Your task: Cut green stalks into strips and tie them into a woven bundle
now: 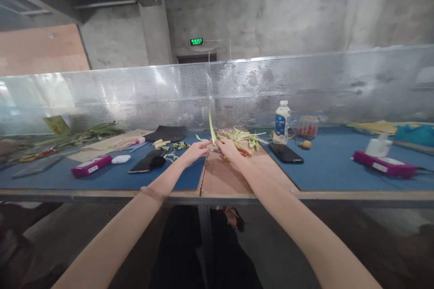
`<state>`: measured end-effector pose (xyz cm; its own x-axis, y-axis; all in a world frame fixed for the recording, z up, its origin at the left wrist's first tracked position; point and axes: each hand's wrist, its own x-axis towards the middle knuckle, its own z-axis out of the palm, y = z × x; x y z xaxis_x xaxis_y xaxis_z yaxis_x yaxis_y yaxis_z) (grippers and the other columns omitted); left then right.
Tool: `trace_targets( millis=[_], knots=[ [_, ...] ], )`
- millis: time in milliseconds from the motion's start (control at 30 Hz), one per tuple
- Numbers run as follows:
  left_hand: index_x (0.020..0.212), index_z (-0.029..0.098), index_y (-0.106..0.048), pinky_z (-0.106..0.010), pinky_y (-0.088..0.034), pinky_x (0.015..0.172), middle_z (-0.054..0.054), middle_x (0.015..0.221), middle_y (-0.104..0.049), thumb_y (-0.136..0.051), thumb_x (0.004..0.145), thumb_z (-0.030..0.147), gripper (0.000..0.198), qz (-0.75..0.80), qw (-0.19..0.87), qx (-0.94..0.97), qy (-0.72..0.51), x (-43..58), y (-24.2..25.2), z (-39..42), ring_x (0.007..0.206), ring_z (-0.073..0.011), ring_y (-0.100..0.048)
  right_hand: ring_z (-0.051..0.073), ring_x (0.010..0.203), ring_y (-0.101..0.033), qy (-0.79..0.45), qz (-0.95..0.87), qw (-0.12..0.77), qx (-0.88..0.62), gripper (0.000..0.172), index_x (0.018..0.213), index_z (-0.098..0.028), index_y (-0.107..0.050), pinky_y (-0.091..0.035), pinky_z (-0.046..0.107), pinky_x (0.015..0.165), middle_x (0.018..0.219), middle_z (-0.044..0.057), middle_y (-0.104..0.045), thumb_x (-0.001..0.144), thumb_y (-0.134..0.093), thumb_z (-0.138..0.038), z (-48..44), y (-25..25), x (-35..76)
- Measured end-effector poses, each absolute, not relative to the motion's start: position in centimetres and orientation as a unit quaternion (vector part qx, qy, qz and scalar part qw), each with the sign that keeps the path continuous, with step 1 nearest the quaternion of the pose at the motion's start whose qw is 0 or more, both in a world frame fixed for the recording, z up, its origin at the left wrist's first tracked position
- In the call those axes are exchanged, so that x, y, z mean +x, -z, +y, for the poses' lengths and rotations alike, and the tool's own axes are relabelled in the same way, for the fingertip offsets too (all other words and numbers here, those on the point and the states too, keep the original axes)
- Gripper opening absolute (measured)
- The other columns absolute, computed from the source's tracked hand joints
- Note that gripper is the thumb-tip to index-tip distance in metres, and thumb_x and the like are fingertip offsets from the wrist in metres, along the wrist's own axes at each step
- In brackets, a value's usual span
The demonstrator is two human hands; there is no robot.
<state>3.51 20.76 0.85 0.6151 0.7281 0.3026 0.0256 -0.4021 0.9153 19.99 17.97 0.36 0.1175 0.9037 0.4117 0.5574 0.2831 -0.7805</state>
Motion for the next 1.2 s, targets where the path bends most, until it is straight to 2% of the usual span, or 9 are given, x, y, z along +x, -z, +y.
trace_targets(
  millis=[233,467,700,1200],
  knots=[
    [0.111,0.014,-0.055,-0.04,-0.049,0.079,-0.006,0.112,-0.056,-0.053,0.085,0.032,0.031,0.283,0.438,0.777,-0.353,3.6,-1.0,20.3,0.096,-0.0229,-0.057,0.015,0.077,-0.06,-0.147,-0.661,0.477,-0.56,0.024,0.1,-0.013,-0.057,-0.051,0.032,0.067,0.093,0.004,-0.06,0.088,-0.052,-0.033,17.3,-0.8,19.1],
    [0.112,0.015,-0.054,-0.041,-0.048,0.081,-0.008,0.114,-0.056,-0.051,0.087,0.031,0.03,0.257,0.441,0.785,-0.35,4.0,-1.1,20.2,0.097,-0.0207,-0.057,0.014,0.078,-0.06,-0.124,-0.67,0.478,-0.555,0.023,0.1,-0.013,-0.057,-0.051,0.032,0.067,0.094,0.004,-0.06,0.088,-0.052,-0.032,16.8,-0.8,18.8],
    [0.113,0.014,-0.053,-0.041,-0.049,0.081,-0.009,0.113,-0.056,-0.051,0.087,0.032,0.031,0.251,0.447,0.779,-0.36,3.9,-0.8,21.1,0.096,-0.0203,-0.057,0.012,0.07,-0.059,-0.131,-0.674,0.462,-0.562,0.021,0.095,-0.012,-0.058,-0.051,0.028,0.062,0.086,0.002,-0.061,0.088,-0.052,-0.031,16.3,-1.3,18.6],
    [0.111,0.014,-0.054,-0.041,-0.049,0.08,-0.008,0.11,-0.057,-0.051,0.087,0.032,0.03,0.25,0.413,0.798,-0.36,3.7,-0.6,21.3,0.095,-0.0199,-0.058,0.012,0.071,-0.059,-0.178,-0.675,0.455,-0.553,0.022,0.099,-0.012,-0.057,-0.051,0.029,0.062,0.088,0.003,-0.061,0.089,-0.051,-0.031,15.7,-1.5,18.3]
  ],
)
